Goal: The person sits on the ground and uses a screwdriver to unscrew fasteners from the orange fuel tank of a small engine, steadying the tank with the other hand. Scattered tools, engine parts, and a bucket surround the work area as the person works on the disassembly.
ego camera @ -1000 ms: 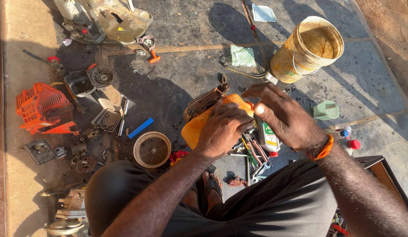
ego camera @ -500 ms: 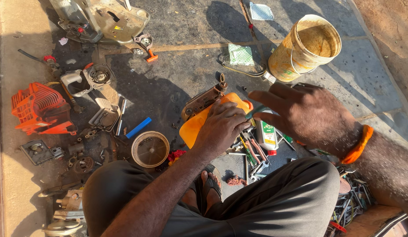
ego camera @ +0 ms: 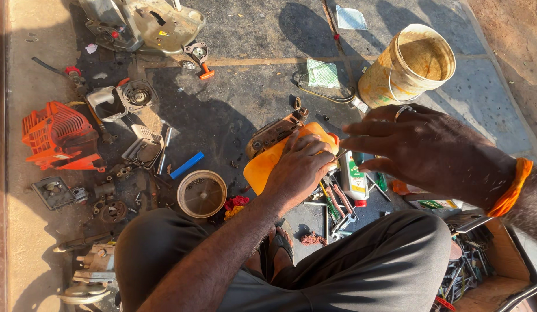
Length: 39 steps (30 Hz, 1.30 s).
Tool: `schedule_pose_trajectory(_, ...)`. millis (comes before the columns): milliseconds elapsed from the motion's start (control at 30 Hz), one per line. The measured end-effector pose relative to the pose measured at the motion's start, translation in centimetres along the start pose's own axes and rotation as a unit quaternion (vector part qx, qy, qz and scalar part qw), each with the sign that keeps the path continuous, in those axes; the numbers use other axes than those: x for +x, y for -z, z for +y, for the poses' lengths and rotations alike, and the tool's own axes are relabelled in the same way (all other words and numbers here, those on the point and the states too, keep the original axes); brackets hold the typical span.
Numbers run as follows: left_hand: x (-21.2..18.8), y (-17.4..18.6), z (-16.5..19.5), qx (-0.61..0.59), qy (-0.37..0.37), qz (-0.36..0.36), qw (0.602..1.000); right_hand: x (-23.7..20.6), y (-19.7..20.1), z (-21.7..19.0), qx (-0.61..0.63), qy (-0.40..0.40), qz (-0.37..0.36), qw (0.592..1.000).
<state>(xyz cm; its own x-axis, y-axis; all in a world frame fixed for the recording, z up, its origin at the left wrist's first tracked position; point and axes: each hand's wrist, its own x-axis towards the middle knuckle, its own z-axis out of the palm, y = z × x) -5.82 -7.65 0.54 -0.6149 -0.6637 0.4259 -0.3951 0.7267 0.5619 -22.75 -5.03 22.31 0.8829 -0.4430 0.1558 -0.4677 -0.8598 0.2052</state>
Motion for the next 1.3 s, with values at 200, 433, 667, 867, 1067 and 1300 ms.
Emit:
schedule_pose_trajectory(200, 0.1, 0.3, 0.1, 0.004, -0.005, -0.010, 1.000, 2.1, -1.8, -1.2, 0.013, -0.353, -0.371, 0.859)
schedule_pose_trajectory(433, 0.0, 0.5, 0.1, -0.006, -0.008, 0.014, 1.000, 1.8, -1.7, 0.4, 0.229, -0.324, -0.199, 0.896)
schedule_pose_trajectory(667, 0.1, 0.1, 0.0, -0.001, -0.008, 0.011, 1.000, -0.5, -1.6, -0.2, -0.008, -0.121, -0.189, 0.974)
schedule_pose_trajectory(867, 0.1, 0.4, 0.0, 0.027, -0.017, 0.006, 0.999, 3.4, -3.4, 0.6, 0.245, -0.555, -0.296, 0.738)
schedule_pose_trajectory(1067, 0.2, 0.5, 0.0, 0.017, -0.004, 0.006, 1.000, 0.4, -1.3, 1.3, 0.127, -0.166, -0.182, 0.961)
schedule_pose_trajectory(1300, 0.1, 0.2, 0.0, 0.025, -0.015, 0.014, 0.999, 1.9, -2.3, -0.2, 0.098, -0.416, -0.493, 0.757)
